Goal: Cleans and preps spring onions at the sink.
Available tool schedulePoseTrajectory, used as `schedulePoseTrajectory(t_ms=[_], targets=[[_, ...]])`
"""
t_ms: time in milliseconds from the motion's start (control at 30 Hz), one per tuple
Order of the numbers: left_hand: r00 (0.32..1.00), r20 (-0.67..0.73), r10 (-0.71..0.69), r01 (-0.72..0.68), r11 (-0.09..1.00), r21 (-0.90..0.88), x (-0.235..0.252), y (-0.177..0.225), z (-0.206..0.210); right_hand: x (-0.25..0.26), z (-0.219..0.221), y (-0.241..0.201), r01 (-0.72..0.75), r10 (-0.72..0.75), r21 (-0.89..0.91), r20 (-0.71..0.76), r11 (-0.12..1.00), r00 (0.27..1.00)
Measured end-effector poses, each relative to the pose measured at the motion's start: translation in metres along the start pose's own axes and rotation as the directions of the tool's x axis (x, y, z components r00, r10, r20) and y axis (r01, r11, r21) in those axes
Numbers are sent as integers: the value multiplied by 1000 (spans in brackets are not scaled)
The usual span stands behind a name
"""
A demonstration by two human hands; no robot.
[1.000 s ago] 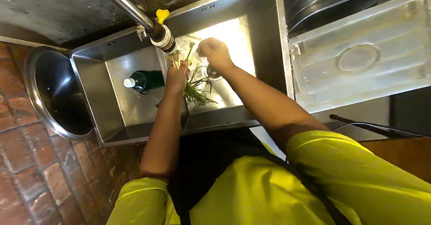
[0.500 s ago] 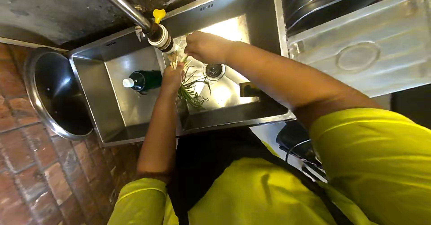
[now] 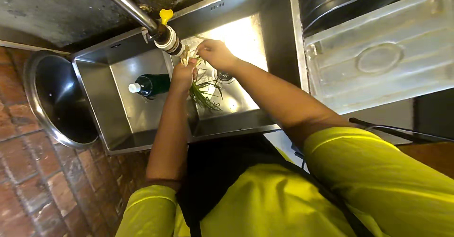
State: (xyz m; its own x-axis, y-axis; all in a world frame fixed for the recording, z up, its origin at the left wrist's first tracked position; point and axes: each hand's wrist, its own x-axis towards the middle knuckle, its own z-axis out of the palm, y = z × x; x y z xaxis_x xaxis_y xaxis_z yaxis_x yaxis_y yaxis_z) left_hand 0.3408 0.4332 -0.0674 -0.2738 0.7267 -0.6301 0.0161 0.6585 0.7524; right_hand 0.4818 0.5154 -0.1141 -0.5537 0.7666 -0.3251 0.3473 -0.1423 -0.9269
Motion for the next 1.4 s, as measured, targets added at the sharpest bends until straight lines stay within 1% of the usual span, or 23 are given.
schedulePoseTrajectory(t_ms=[67,100,167,200,233,300,333,367,400,467,533,600,633,700,767,800,867,933,1000,1133,1200,1333,1400], targets=[[997,69,-47,48,999,-11,1,2,-12,-3,-10,1,40,-33,-56,104,998,994],[988,133,-73,75,997,-8,0,3,-21,-6,-16,2,105,-85,-122,165,987,983],[945,310,-103,110,994,-6,-2,2,-37,-14,-28,-4,229,-158,-228,292,946,943],[911,400,-103,118,993,-12,-1,-1,-43,-20,-33,-9,245,-161,-236,327,940,931],[877,470,-99,129,991,-32,0,-5,-47,-26,-37,-14,219,-142,-204,334,954,932],[846,526,-84,160,982,-101,4,-18,-50,-36,-51,-20,131,-108,-68,271,989,957],[849,523,-71,176,972,-155,5,-26,-51,-39,-59,-22,113,-110,-4,207,994,972],[858,512,-50,184,959,-216,6,-33,-50,-40,-66,-21,126,-127,18,137,992,982],[867,498,-25,183,945,-271,6,-39,-49,-36,-72,-18,160,-159,-9,82,987,984],[887,462,4,153,941,-302,6,-42,-43,-24,-74,-2,238,-237,-180,28,954,971],[907,421,4,123,954,-274,6,-38,-35,-9,-70,20,271,-285,-382,21,883,958],[923,385,16,77,972,-224,9,-29,-28,6,-66,35,233,-270,-542,12,807,963],[925,378,29,52,978,-204,12,-24,-26,11,-64,36,202,-259,-589,-13,783,966],[929,368,36,19,989,-146,16,-12,-22,16,-61,26,182,-283,-600,-78,779,956],[937,348,6,20,997,-70,20,-3,-17,16,-55,4,249,-372,-555,-119,794,921],[941,337,-13,31,998,-49,22,0,-15,15,-51,-8,318,-432,-535,-100,783,896],[946,323,-31,45,998,-36,24,3,-14,14,-39,-27,459,-521,-531,38,712,853],[943,330,-33,52,998,-46,26,6,-14,16,-29,-37,507,-485,-580,209,638,849],[939,342,-36,59,997,-56,25,8,-15,19,-24,-39,511,-421,-615,301,600,856],[929,369,-35,74,993,-91,22,0,-24,24,-24,-41,549,-393,-613,384,569,836],[929,370,-27,68,993,-99,21,-5,-29,24,-26,-41,551,-382,-626,397,552,834],[946,324,-17,55,993,-107,19,-13,-35,24,-23,-40,547,-346,-679,424,490,837],[954,297,-42,71,994,-87,16,-13,-34,25,-22,-39,567,-331,-695,461,442,824]])
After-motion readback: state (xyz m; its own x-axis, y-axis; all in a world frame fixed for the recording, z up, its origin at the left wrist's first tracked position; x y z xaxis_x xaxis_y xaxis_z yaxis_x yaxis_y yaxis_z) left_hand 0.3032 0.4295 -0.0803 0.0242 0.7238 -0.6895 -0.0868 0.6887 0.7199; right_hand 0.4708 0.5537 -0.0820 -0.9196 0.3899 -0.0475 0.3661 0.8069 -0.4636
